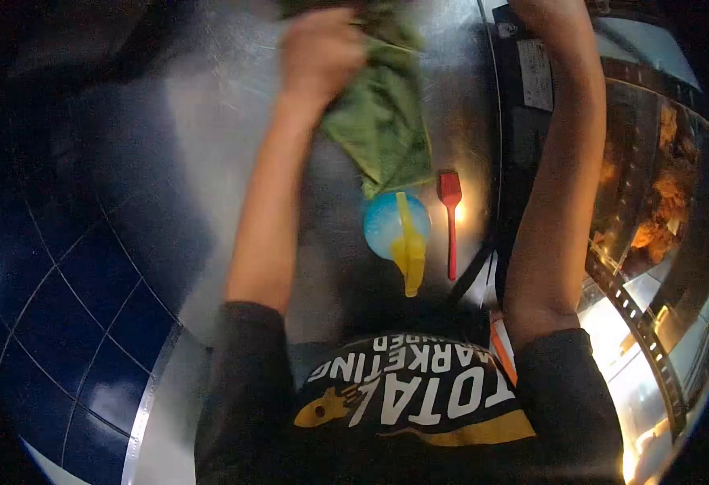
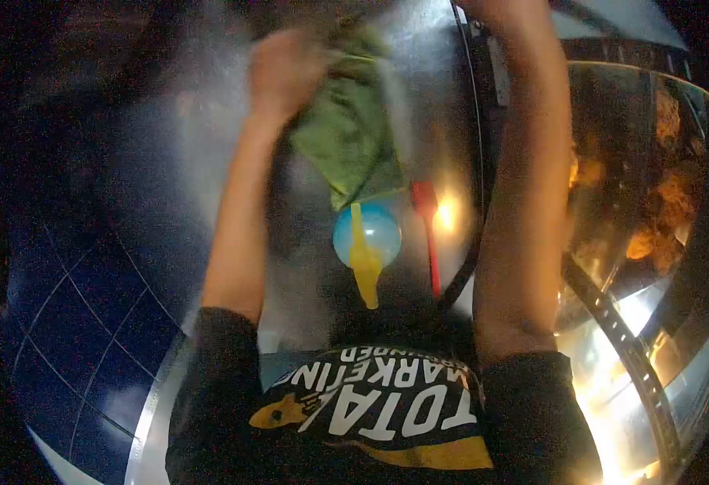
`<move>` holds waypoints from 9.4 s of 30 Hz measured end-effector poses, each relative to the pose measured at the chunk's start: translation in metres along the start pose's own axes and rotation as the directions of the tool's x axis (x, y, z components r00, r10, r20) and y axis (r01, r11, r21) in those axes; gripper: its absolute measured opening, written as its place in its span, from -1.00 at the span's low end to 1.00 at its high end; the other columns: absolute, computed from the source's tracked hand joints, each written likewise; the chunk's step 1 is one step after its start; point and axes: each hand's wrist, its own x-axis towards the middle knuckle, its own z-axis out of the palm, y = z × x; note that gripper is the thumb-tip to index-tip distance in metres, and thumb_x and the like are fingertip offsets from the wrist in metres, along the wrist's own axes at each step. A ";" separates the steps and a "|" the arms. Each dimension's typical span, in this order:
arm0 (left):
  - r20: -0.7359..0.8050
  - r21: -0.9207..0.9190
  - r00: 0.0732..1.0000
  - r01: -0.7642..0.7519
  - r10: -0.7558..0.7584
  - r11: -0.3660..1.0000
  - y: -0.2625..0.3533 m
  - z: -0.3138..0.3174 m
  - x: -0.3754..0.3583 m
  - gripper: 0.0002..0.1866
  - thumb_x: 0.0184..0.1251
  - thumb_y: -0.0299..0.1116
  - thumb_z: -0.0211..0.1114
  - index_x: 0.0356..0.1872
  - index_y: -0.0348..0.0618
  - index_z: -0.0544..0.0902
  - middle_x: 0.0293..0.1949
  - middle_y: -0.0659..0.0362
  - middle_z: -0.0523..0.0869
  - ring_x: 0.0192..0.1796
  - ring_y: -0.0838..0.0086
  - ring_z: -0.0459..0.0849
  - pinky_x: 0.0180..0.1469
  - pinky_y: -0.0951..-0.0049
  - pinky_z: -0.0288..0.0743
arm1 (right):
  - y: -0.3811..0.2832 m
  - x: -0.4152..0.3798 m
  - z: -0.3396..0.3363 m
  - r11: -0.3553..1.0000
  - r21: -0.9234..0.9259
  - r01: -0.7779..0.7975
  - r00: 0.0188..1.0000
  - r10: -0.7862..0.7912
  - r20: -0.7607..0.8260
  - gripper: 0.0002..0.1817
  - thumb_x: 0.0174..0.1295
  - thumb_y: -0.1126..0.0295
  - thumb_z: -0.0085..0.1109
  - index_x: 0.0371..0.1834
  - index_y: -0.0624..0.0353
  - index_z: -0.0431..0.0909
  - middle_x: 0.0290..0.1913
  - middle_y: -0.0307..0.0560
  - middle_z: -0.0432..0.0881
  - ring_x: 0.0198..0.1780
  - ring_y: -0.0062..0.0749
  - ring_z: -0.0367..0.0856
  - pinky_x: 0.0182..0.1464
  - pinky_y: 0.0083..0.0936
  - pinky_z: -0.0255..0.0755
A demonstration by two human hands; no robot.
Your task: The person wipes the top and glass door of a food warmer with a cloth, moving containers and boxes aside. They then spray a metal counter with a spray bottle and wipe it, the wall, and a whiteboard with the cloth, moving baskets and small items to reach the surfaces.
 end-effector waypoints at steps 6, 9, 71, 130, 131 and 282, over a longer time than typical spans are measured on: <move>0.047 0.140 0.961 0.265 -0.274 0.954 0.001 0.000 0.010 -0.80 0.05 -0.33 0.17 -0.45 -0.27 0.65 -0.42 -0.11 0.67 -0.32 -0.05 0.65 -0.22 0.01 0.53 | 0.008 0.006 -0.002 0.995 -0.039 0.088 0.996 -0.088 -0.019 -0.69 0.35 0.24 0.20 -0.17 0.35 0.61 -0.39 0.02 0.68 -0.36 -0.40 0.62 -0.29 -0.40 0.50; -0.083 -0.182 0.996 -0.053 0.038 0.982 0.081 0.031 0.035 -0.76 0.08 -0.32 0.18 -0.28 -0.17 0.71 -0.31 -0.13 0.71 -0.19 0.02 0.69 -0.13 0.10 0.58 | 0.005 0.005 0.007 0.991 -0.043 0.130 0.991 -0.132 -0.032 -0.69 0.34 0.26 0.21 -0.21 0.37 0.61 -0.40 0.04 0.69 -0.38 -0.38 0.63 -0.31 -0.39 0.51; -0.049 0.094 0.968 0.249 -0.245 0.964 -0.047 -0.079 -0.070 -0.70 0.15 -0.40 0.07 -0.12 -0.18 0.64 -0.15 -0.07 0.67 -0.01 0.00 0.59 0.16 0.05 0.41 | 0.045 -0.001 0.031 0.940 -0.325 0.102 0.989 -0.060 0.136 -0.59 0.27 0.08 0.24 0.07 0.07 0.59 -0.14 0.03 0.74 -0.15 -0.22 0.72 -0.08 -0.35 0.52; -0.445 0.511 0.659 0.743 -0.606 0.433 0.024 -0.257 -0.407 -0.46 0.32 -0.27 0.08 0.27 -0.36 0.43 0.40 -0.17 0.31 0.49 0.01 0.17 0.53 0.05 -0.06 | 0.069 -0.381 -0.109 0.996 0.088 -0.030 0.357 -0.071 0.931 -0.65 0.42 0.23 0.02 0.03 0.31 0.53 -0.08 0.15 0.66 -0.01 -0.17 0.65 0.07 -0.33 0.46; -0.456 0.454 0.575 0.807 -0.679 0.378 0.030 -0.247 -0.406 -0.46 0.30 -0.26 0.09 0.26 -0.36 0.44 0.40 -0.16 0.32 0.49 0.02 0.18 0.52 0.07 -0.01 | 0.070 -0.380 -0.118 0.994 0.097 -0.043 0.261 -0.082 0.962 -0.61 0.44 0.22 -0.01 0.14 0.29 0.49 -0.03 0.13 0.66 0.02 -0.23 0.63 0.12 -0.36 0.44; -0.183 -0.121 0.631 0.746 -0.753 0.655 0.126 -0.148 -0.184 -0.30 0.11 -0.34 0.30 0.34 -0.30 0.36 0.40 -0.07 0.32 0.50 0.08 0.17 0.52 0.09 0.02 | -0.010 -0.305 -0.033 0.961 0.049 0.271 0.783 -0.250 0.569 -0.81 0.24 0.46 0.22 -0.11 0.28 0.63 -0.20 0.05 0.73 -0.24 -0.31 0.73 -0.20 -0.46 0.55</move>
